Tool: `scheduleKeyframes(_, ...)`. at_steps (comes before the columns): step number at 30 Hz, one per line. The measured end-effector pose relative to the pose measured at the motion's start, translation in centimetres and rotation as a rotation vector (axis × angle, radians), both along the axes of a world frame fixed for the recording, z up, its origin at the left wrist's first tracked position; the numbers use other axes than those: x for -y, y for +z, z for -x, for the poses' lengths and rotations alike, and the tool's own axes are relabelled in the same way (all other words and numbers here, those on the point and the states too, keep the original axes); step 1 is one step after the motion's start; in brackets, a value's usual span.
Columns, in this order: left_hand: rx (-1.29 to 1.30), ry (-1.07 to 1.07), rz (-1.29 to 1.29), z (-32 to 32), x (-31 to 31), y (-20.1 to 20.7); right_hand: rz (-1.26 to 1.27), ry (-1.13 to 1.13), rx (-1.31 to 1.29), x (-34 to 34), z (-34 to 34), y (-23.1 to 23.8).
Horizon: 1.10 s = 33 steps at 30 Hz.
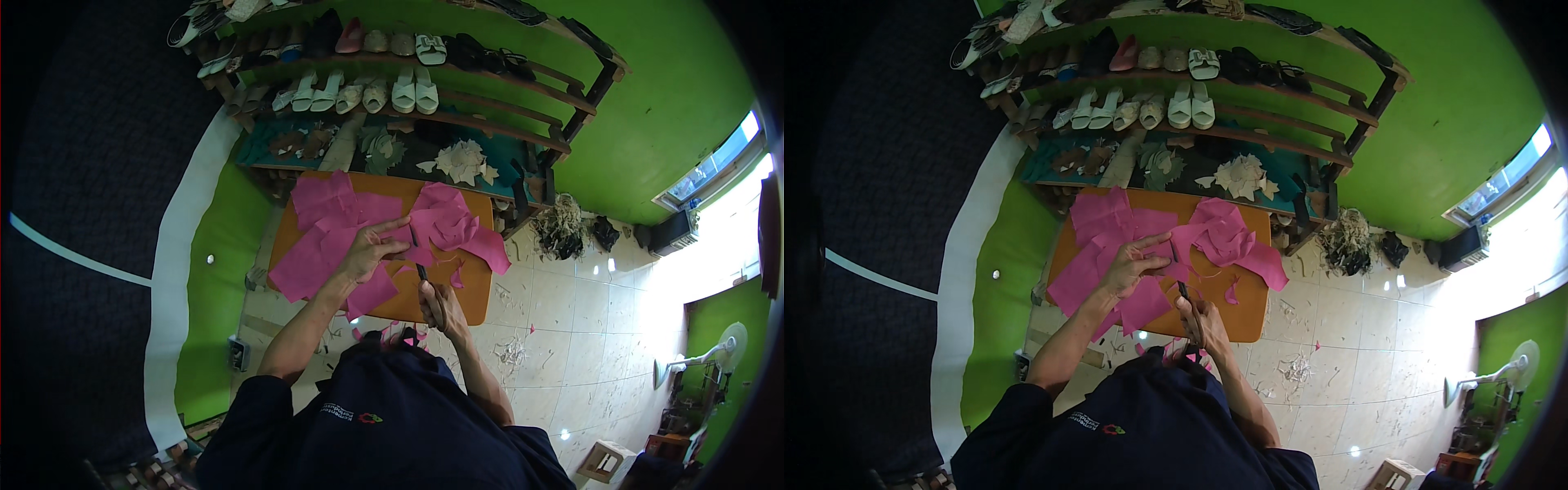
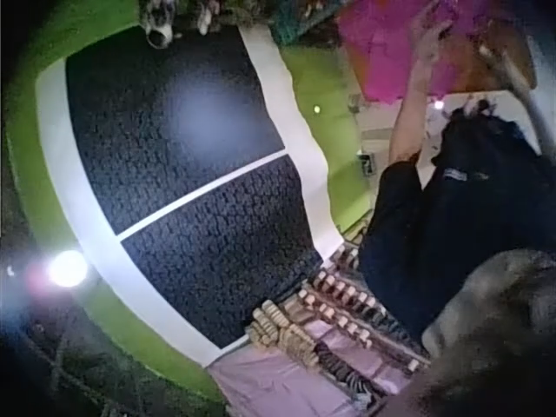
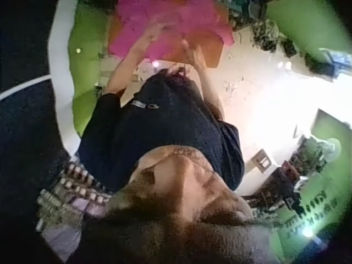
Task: Cutting pink fabric into specific shapes using scissors.
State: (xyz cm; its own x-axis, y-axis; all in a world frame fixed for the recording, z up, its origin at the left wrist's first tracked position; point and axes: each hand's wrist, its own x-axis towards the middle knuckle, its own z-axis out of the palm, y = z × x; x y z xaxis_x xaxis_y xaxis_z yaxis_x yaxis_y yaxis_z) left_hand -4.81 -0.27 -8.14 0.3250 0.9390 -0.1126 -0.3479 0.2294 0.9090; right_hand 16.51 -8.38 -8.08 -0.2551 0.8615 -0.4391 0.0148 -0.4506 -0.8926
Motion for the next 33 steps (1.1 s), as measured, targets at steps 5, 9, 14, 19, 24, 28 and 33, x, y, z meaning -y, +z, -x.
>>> scheduleKeyframes(5, -0.109, 0.023, -0.032, -0.5, 0.3, 1.2, -0.028, -0.021, -0.021, -0.1, 0.4, 0.2)
scheduleKeyframes(9, -0.09, 0.042, -0.009, -0.6, 0.5, 1.4, -0.011, 0.002, -0.039, -0.3, 0.4, -0.3)
scheduleKeyframes(14, -0.025, 0.092, 0.015, -1.1, 0.8, 1.5, -0.031, -0.046, -0.005, -0.1, 0.7, -0.8)
scheduleKeyframes(19, -0.014, 0.13, 0.012, -1.3, 1.3, 1.4, -0.036, -0.05, 0.019, -0.3, 0.6, -0.7)
scheduleKeyframes(24, -0.084, 0.026, -0.1, 0.3, 0.0, 1.5, -0.047, 0.016, 0.035, 0.0, 0.1, -0.8)
scheduleKeyframes(28, -0.008, -0.161, 0.024, 2.8, -2.2, 2.8, -0.047, 0.059, 0.023, 0.3, -0.3, -0.5)
scheduleKeyframes(33, -0.23, -0.347, -0.102, 2.6, -2.8, 3.5, -0.021, 0.104, 0.034, 0.1, -0.6, -1.0)
